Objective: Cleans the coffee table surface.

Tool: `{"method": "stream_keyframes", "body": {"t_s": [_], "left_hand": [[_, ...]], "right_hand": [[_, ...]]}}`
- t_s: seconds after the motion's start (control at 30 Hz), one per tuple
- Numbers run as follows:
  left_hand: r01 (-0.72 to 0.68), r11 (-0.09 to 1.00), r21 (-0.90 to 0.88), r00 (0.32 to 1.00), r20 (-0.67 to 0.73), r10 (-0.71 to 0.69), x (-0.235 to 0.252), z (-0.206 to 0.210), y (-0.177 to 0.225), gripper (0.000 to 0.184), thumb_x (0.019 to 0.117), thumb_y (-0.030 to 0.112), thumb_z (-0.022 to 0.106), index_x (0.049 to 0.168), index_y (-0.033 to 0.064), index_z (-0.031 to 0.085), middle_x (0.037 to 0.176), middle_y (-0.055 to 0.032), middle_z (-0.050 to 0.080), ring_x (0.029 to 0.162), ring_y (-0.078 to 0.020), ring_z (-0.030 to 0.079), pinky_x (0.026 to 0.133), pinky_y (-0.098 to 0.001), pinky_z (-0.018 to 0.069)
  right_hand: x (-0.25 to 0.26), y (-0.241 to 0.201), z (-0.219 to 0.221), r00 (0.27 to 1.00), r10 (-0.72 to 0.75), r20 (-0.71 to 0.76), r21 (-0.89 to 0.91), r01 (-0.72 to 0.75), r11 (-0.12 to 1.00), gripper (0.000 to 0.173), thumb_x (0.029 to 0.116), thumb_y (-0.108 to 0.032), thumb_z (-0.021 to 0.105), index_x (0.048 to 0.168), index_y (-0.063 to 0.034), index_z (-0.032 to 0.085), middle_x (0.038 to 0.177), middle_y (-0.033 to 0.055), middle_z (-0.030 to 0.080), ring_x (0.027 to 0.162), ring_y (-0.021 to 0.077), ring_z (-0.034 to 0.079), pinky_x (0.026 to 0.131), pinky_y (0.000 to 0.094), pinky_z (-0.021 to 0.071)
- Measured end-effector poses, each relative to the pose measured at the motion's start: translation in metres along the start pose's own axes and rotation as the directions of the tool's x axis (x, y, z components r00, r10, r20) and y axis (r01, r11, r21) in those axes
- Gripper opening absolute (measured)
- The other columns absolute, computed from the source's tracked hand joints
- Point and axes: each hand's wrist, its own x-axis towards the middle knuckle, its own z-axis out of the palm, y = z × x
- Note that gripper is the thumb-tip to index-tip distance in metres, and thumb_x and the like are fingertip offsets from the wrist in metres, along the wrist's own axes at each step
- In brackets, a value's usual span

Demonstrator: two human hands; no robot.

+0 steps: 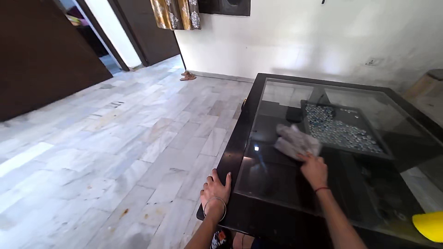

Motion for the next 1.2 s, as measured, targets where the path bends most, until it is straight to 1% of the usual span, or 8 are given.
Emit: {"method": "stream_keyframes", "body": {"t_s": [0.2, 0.33, 0.5, 0.67, 0.73, 0.87, 1.0, 1.2], "left_hand": [[-0.004, 1.000, 0.002, 1.000, 0.015, 0.004, 0.001, -0.002, -0.001, 0.076, 0.1047, 0.063, 0.040, 0.163, 0.0153, 0.030, 0.153, -0.0178, 0.051, 0.137, -0.0374, 0.054, 0.110, -0.0542, 0.0441], [-0.006, 1.000, 0.007, 1.000, 0.013, 0.006, 0.003, -0.002, 0.000, 0.076, 0.1051, 0.062, 0.040, 0.163, 0.0147, 0.030, 0.153, -0.0193, 0.051, 0.137, -0.0384, 0.053, 0.110, -0.0544, 0.0439], [0.008, 1.000, 0.010, 1.000, 0.024, -0.008, 0.002, -0.003, 0.000, 0.076, 0.1047, 0.063, 0.040, 0.164, 0.0158, 0.029, 0.154, -0.0183, 0.050, 0.138, -0.0379, 0.053, 0.110, -0.0540, 0.0442], [0.016, 1.000, 0.010, 0.999, 0.032, -0.016, -0.001, -0.004, 0.001, 0.077, 0.1041, 0.063, 0.041, 0.164, 0.0167, 0.029, 0.153, -0.0180, 0.051, 0.136, -0.0375, 0.054, 0.109, -0.0546, 0.0449], [0.019, 1.000, 0.013, 0.999, 0.029, -0.019, -0.001, -0.004, 0.002, 0.076, 0.1041, 0.063, 0.041, 0.164, 0.0172, 0.030, 0.152, -0.0177, 0.052, 0.135, -0.0370, 0.055, 0.108, -0.0541, 0.0451], [0.028, 0.999, 0.020, 0.999, 0.043, -0.029, -0.002, -0.006, 0.003, 0.078, 0.1034, 0.064, 0.042, 0.164, 0.0171, 0.028, 0.153, -0.0172, 0.050, 0.136, -0.0364, 0.055, 0.109, -0.0524, 0.0456], [0.023, 1.000, 0.019, 0.999, 0.036, -0.023, -0.003, -0.006, 0.000, 0.081, 0.1020, 0.066, 0.044, 0.164, 0.0163, 0.028, 0.153, -0.0168, 0.051, 0.137, -0.0361, 0.054, 0.109, -0.0520, 0.0452], [-0.008, 1.000, 0.003, 0.999, 0.034, 0.008, -0.005, -0.008, -0.002, 0.084, 0.0995, 0.069, 0.047, 0.163, 0.0149, 0.032, 0.153, -0.0162, 0.051, 0.137, -0.0349, 0.054, 0.110, -0.0517, 0.0444]], "right_hand": [[0.001, 0.118, -0.018, 0.841, 0.478, -0.251, 0.142, -0.457, 0.878, 0.040, 0.0963, -0.012, 0.064, 0.136, -0.0104, 0.069, 0.150, 0.0311, 0.050, 0.142, 0.0597, 0.037, 0.105, 0.0767, 0.0334], [0.010, 0.116, -0.020, 0.809, 0.557, -0.189, 0.146, -0.538, 0.830, 0.047, 0.0968, -0.017, 0.065, 0.142, -0.0059, 0.061, 0.155, 0.0351, 0.040, 0.144, 0.0592, 0.034, 0.108, 0.0729, 0.0352], [0.049, 0.040, -0.008, 0.921, 0.378, -0.095, 0.098, -0.369, 0.924, 0.046, 0.0973, -0.017, 0.068, 0.140, -0.0017, 0.061, 0.152, 0.0349, 0.044, 0.142, 0.0566, 0.038, 0.110, 0.0673, 0.0374], [0.040, -0.079, 0.028, 0.998, -0.024, 0.057, 0.082, 0.019, 0.996, 0.048, 0.0932, -0.012, 0.070, 0.140, -0.0071, 0.064, 0.154, 0.0277, 0.046, 0.142, 0.0521, 0.040, 0.111, 0.0659, 0.0377], [0.023, -0.122, 0.042, 0.960, -0.221, 0.170, 0.113, 0.204, 0.972, 0.047, 0.0941, -0.010, 0.066, 0.141, -0.0143, 0.065, 0.158, 0.0192, 0.047, 0.144, 0.0469, 0.041, 0.112, 0.0630, 0.0372], [-0.017, -0.172, 0.061, 0.751, -0.549, 0.367, 0.217, 0.505, 0.835, 0.047, 0.0983, -0.003, 0.053, 0.141, -0.0197, 0.067, 0.164, 0.0095, 0.042, 0.147, 0.0414, 0.038, 0.113, 0.0609, 0.0351], [-0.026, -0.161, 0.055, 0.689, -0.596, 0.413, 0.223, 0.557, 0.800, 0.049, 0.0999, 0.000, 0.049, 0.138, -0.0229, 0.069, 0.162, 0.0014, 0.046, 0.149, 0.0338, 0.038, 0.115, 0.0575, 0.0332], [-0.013, -0.046, 0.009, 0.944, -0.268, 0.190, 0.050, 0.263, 0.963, 0.043, 0.0966, 0.001, 0.058, 0.131, -0.0201, 0.074, 0.154, 0.0079, 0.056, 0.140, 0.0424, 0.049, 0.106, 0.0656, 0.0399]]}}
